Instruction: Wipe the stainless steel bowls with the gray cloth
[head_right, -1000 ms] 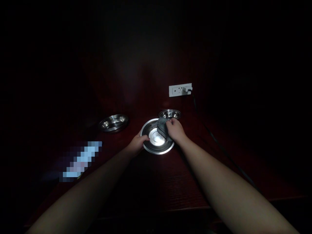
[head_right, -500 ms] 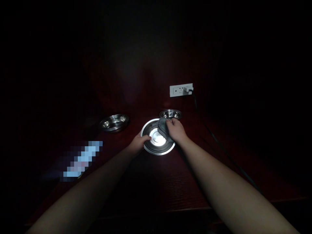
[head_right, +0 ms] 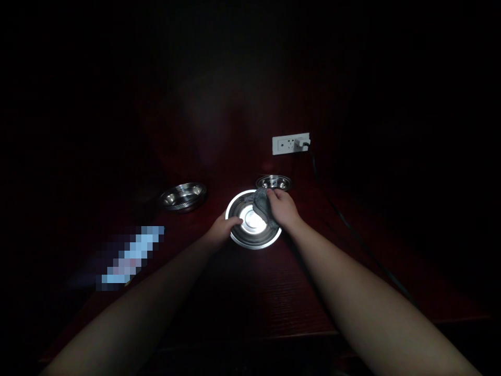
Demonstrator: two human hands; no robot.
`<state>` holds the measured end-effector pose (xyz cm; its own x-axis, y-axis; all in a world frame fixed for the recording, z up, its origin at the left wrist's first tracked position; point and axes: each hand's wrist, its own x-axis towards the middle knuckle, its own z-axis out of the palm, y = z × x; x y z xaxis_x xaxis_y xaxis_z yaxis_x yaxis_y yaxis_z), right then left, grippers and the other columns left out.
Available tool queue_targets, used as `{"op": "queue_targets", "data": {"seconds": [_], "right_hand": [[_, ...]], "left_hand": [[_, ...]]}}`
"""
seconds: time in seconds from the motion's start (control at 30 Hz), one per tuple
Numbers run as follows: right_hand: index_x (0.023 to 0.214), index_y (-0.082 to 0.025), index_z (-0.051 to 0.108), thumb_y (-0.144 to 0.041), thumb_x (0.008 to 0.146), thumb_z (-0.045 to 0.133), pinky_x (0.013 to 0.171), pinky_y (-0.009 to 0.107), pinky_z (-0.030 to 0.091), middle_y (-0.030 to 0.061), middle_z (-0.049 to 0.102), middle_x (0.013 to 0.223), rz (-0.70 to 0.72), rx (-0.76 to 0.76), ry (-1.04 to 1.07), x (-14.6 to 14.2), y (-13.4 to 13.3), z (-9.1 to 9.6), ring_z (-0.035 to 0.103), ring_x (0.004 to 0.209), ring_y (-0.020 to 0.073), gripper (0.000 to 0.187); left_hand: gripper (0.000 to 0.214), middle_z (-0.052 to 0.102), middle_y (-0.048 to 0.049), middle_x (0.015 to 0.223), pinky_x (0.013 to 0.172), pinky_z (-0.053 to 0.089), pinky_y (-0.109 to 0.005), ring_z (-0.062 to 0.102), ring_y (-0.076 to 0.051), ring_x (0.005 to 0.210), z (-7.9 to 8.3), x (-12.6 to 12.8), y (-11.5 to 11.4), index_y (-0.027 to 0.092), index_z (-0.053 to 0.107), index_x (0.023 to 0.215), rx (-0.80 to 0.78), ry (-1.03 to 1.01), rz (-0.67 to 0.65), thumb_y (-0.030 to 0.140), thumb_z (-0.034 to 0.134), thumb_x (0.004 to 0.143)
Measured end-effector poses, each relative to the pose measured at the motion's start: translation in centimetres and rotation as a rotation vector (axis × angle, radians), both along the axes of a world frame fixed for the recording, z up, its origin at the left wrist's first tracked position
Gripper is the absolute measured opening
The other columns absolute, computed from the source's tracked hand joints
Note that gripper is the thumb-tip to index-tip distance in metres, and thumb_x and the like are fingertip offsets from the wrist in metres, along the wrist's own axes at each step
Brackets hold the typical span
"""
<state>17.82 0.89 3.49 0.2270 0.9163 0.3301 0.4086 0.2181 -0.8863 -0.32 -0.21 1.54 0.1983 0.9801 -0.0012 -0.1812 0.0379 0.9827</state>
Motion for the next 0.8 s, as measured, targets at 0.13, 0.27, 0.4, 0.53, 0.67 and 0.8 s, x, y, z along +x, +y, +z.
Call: {"op": "queue_targets", "data": {"seconds": [0.13,0.27,0.4,0.53,0.67,0.8], "right_hand": [[0.067,-0.017,0.054,-0.052,0.078,0.042,0.052,0.024,0.032,0.0002,0.053,0.060,-0.025,0.028,-0.049,0.0,-0.1,0.2,0.046,0.056,0.0130,0.039],[0.063,-0.017,0.050,-0.055,0.079,0.041,0.051,0.024,0.031,-0.0002,0.050,0.057,-0.081,0.105,-0.047,-0.1,0.0,0.1,0.044,0.055,0.0125,0.041],[0.070,-0.016,0.054,-0.058,0.079,0.039,0.051,0.023,0.033,-0.0001,0.052,0.060,-0.077,0.098,0.112,-0.3,0.3,-0.3,0.044,0.056,0.0123,0.045],[0.072,-0.016,0.054,-0.058,0.079,0.039,0.051,0.024,0.033,0.0003,0.052,0.062,-0.048,0.110,0.144,-0.6,0.3,-0.6,0.044,0.056,0.0123,0.045],[0.068,-0.017,0.053,-0.058,0.078,0.041,0.050,0.024,0.030,-0.0003,0.049,0.057,-0.089,0.096,0.056,-0.5,0.1,-0.6,0.042,0.053,0.0119,0.044],[0.066,-0.017,0.052,-0.057,0.079,0.041,0.048,0.024,0.028,-0.0011,0.047,0.055,-0.080,0.089,-0.002,-0.4,0.0,-0.4,0.041,0.052,0.0116,0.043]], "left_hand": [[0.047,0.066,-0.0074,0.103,0.087,0.045,-0.038,0.059,-0.025,0.097,0.2,0.2,0.1,0.016,0.060,0.104,0.021,-0.056,-0.017,0.009,0.063,0.057],[0.049,0.064,-0.0076,0.108,0.089,0.044,-0.039,0.059,-0.024,0.100,0.1,0.4,0.2,0.018,0.055,0.114,0.095,-0.203,-0.007,0.020,0.063,0.065],[0.049,0.062,-0.0056,0.112,0.093,0.042,-0.035,0.056,-0.022,0.105,0.2,0.5,-0.1,0.020,0.053,0.116,0.204,-0.222,0.058,0.026,0.063,0.069],[0.046,0.063,-0.0041,0.110,0.094,0.041,-0.032,0.056,-0.022,0.106,0.4,0.7,-0.4,0.020,0.056,0.112,0.207,-0.184,0.170,0.019,0.062,0.067],[0.043,0.067,-0.0051,0.097,0.088,0.045,-0.037,0.061,-0.023,0.094,-0.1,0.6,0.3,0.017,0.058,0.107,0.076,-0.194,0.166,0.016,0.061,0.064],[0.043,0.068,-0.0054,0.091,0.087,0.045,-0.038,0.062,-0.023,0.089,-0.6,0.4,1.0,0.015,0.059,0.104,0.032,-0.281,0.120,0.018,0.062,0.061]]}}
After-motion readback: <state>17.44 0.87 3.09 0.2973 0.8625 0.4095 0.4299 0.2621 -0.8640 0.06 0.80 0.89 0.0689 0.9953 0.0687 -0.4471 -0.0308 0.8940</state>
